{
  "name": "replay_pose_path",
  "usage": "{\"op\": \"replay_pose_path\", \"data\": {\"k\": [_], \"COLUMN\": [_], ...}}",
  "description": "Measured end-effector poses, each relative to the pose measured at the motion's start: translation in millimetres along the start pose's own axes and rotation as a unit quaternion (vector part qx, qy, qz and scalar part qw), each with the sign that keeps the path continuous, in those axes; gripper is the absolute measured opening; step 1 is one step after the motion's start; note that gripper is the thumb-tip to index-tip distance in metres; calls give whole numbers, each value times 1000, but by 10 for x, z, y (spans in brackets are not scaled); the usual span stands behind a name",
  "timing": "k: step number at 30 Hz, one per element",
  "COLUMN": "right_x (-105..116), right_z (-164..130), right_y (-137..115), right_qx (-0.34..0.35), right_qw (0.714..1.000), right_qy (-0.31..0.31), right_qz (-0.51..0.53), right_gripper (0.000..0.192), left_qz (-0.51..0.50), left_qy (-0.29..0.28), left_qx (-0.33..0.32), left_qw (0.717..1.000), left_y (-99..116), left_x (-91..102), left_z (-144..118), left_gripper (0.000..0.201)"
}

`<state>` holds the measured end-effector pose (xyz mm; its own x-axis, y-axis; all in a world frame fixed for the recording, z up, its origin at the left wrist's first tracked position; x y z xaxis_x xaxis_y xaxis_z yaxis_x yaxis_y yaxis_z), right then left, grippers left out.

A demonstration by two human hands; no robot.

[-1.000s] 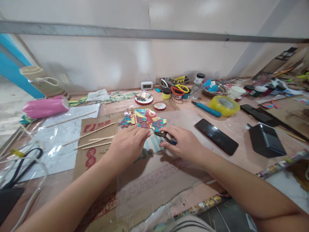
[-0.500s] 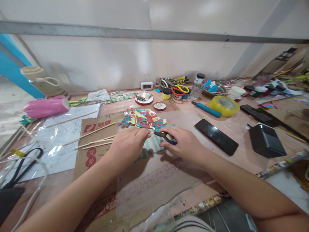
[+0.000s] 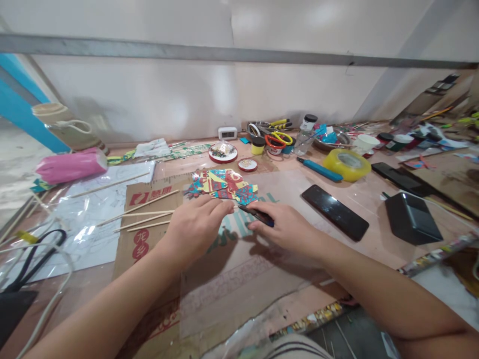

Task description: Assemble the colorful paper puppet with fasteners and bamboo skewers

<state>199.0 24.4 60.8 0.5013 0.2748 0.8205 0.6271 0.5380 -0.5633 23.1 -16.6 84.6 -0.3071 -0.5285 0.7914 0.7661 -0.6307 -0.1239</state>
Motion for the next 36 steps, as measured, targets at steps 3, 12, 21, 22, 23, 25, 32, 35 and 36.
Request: {"op": "replay_pose_path", "data": {"k": [3,12,21,22,23,25,32,35,36], "right_x": [-43,5,5,5,7,11,22,25,25], "right_z": [7,13,4,4,2,-2,-14,-9,-7], "right_y": [-3,-1,-2,-1,-3,-9,-24,2,10], "right_qx": [-5,3,25,28,31,37,51,44,42], "right_qw": [997,1000,997,997,996,995,992,991,991], "right_qy": [-47,25,42,44,48,52,59,69,70], "right_qz": [57,-13,-57,-61,-65,-71,-96,-105,-108], "right_gripper": [33,39,44,44,45,45,48,50,50], "left_qz": [43,20,16,16,16,12,10,8,7], "left_qy": [-22,25,31,32,31,25,30,29,27], "left_qx": [-34,44,34,32,30,27,40,43,44], "left_qw": [998,998,999,999,999,999,999,999,999], "left_y": [18,0,12,14,16,15,-12,-11,-11], "left_x": [-15,24,17,13,7,-11,-44,-38,-36], "left_z": [-23,50,61,59,57,51,34,36,35], "left_gripper": [17,13,17,17,17,17,19,20,20]}}
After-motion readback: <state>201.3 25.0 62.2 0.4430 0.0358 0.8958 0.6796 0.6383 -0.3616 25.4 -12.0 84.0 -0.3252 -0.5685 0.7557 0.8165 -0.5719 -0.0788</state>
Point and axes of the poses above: each hand's wrist, its own z-axis towards the middle knuckle, its own x-axis out of the back of the hand, y = z × x, the point moved 5 cm from there along z, towards the middle knuckle, and after that the axes turned 1 degree about -x, right-handed, at the moved point
